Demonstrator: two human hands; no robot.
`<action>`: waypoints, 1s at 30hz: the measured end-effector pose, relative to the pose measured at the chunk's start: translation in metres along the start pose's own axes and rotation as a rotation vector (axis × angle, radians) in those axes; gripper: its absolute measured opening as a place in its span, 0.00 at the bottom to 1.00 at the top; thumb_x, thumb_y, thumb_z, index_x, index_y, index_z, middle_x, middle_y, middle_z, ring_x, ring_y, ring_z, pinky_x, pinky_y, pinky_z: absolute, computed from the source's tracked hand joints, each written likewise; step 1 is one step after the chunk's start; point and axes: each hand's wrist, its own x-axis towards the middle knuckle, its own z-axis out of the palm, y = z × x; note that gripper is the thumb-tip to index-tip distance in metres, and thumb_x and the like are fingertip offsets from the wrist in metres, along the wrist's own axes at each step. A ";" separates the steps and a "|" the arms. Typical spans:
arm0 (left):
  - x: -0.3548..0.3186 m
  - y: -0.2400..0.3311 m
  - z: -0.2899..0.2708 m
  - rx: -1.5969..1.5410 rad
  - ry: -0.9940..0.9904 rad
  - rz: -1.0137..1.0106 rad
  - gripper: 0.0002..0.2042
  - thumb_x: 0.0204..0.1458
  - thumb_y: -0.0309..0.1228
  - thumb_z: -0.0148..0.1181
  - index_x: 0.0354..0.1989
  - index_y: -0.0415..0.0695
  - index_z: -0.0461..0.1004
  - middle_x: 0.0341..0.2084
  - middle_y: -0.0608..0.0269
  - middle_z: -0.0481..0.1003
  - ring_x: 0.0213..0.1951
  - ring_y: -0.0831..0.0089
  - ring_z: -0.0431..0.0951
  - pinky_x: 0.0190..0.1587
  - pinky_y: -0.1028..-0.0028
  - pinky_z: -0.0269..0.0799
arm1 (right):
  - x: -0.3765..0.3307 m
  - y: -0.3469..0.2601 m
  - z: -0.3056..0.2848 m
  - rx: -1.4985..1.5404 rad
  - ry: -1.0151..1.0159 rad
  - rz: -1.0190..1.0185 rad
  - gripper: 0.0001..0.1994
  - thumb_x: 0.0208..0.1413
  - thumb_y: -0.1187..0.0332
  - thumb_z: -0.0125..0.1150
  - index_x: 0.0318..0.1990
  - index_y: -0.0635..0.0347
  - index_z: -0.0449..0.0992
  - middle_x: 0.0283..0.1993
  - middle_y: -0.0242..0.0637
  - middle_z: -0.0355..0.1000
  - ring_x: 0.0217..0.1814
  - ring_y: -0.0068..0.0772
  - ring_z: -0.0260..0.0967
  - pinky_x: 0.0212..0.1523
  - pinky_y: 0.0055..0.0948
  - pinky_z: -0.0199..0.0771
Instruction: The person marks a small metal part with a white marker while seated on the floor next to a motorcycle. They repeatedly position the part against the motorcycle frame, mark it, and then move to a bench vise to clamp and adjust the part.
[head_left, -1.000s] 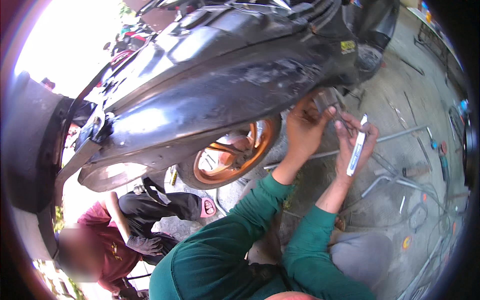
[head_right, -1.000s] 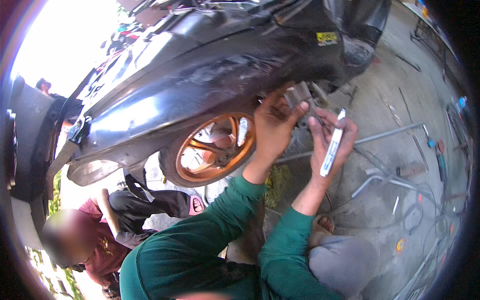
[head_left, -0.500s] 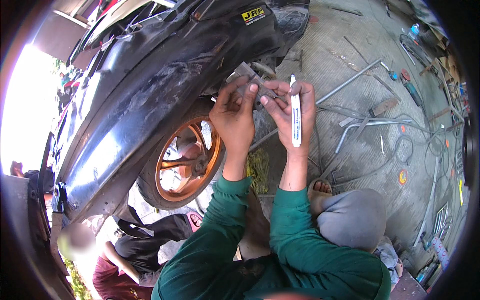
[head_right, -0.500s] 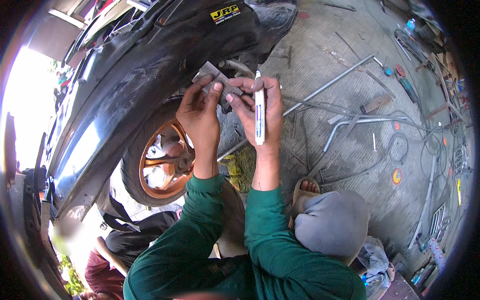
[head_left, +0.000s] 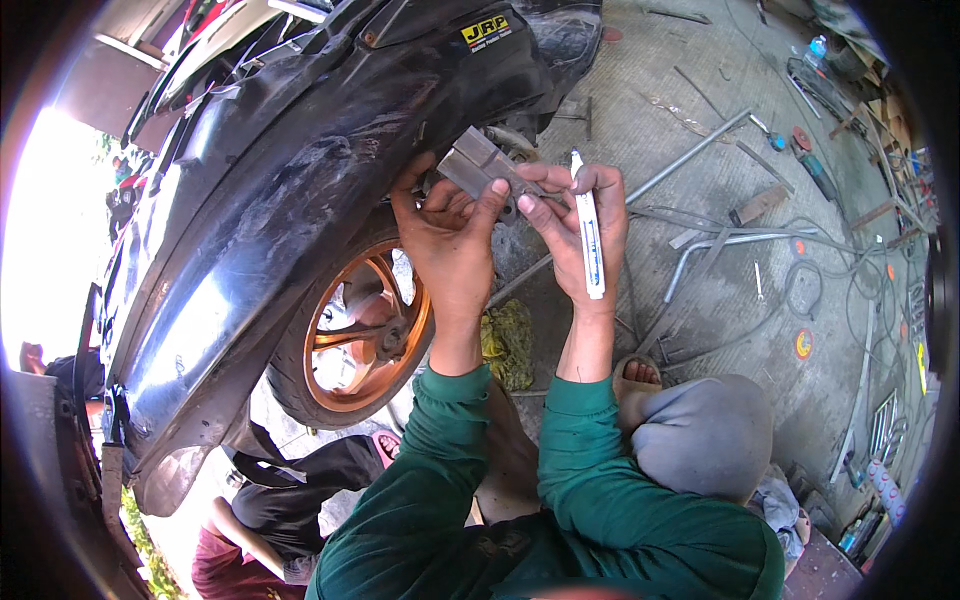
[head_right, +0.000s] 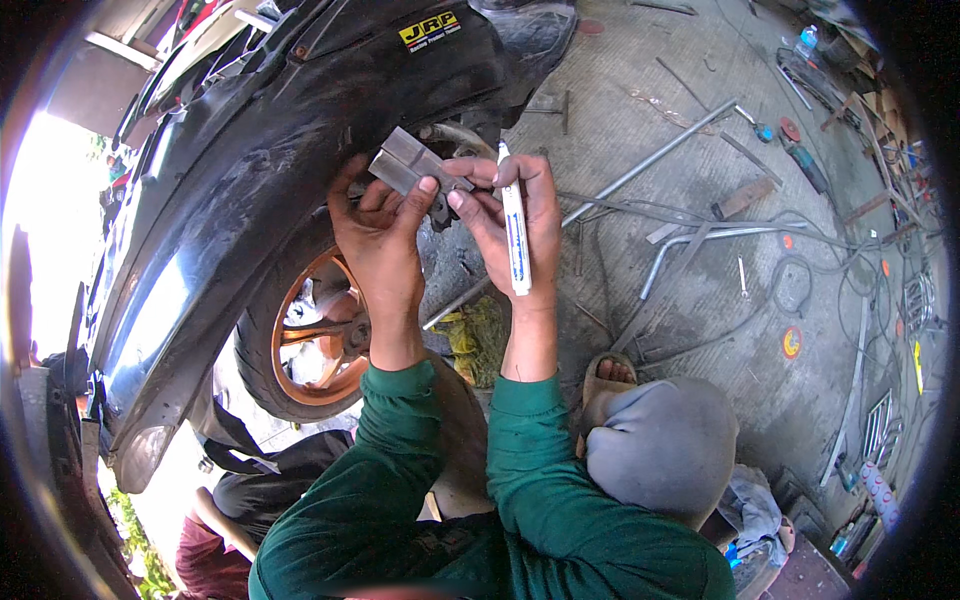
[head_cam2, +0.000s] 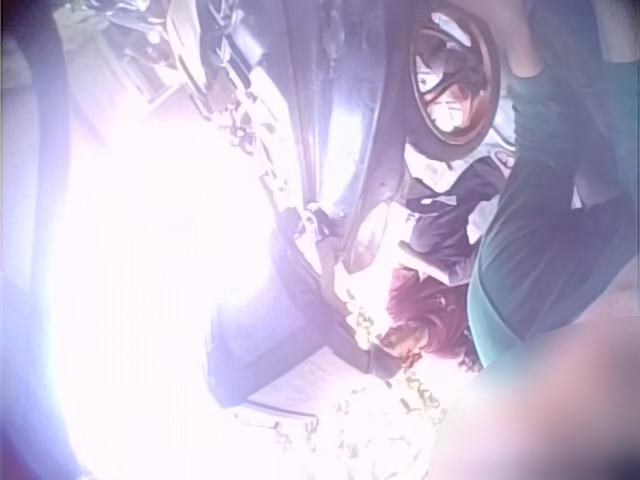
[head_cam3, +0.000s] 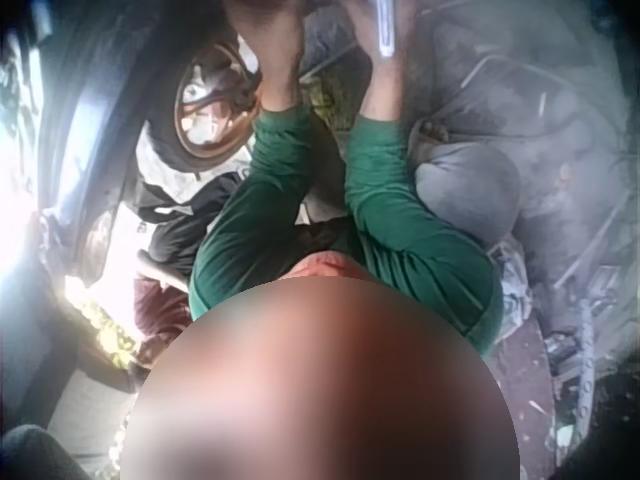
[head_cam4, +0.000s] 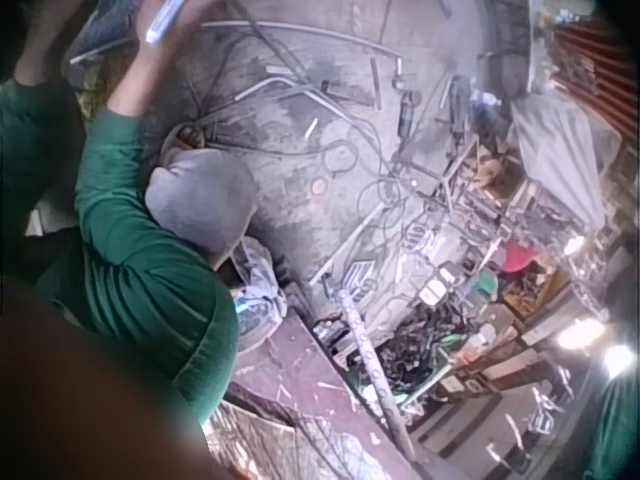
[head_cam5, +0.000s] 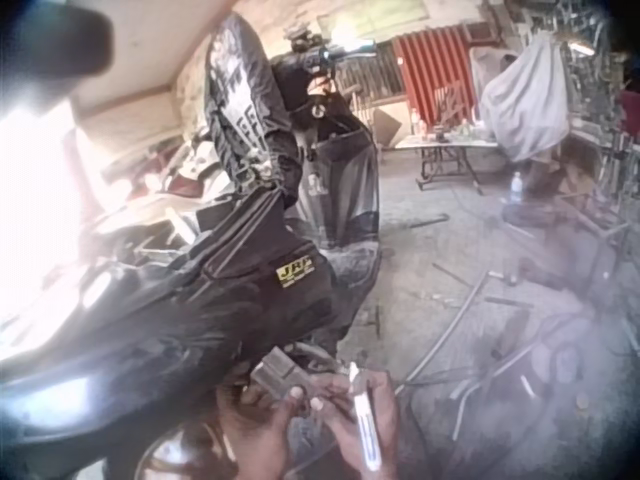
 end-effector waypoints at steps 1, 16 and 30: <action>0.000 0.001 0.000 0.004 0.004 0.007 0.33 0.53 0.15 0.68 0.65 0.37 0.56 0.45 0.45 0.80 0.48 0.65 0.82 0.52 0.71 0.76 | 0.000 -0.001 0.000 -0.008 -0.007 0.009 0.19 0.60 0.83 0.64 0.47 0.57 0.59 0.54 0.51 0.78 0.58 0.32 0.76 0.51 0.27 0.80; 0.003 -0.003 0.002 -0.028 -0.056 0.063 0.33 0.54 0.11 0.65 0.67 0.37 0.58 0.45 0.46 0.79 0.49 0.67 0.82 0.49 0.75 0.79 | 0.001 0.001 -0.006 0.020 -0.036 0.011 0.18 0.60 0.84 0.63 0.46 0.57 0.59 0.54 0.52 0.77 0.58 0.32 0.76 0.53 0.28 0.81; 0.006 0.000 -0.002 0.087 -0.121 0.081 0.28 0.55 0.15 0.67 0.67 0.34 0.68 0.45 0.55 0.79 0.46 0.76 0.80 0.46 0.78 0.79 | 0.001 -0.002 -0.010 -0.041 -0.066 -0.015 0.17 0.61 0.81 0.64 0.50 0.58 0.63 0.54 0.51 0.77 0.57 0.34 0.76 0.54 0.33 0.80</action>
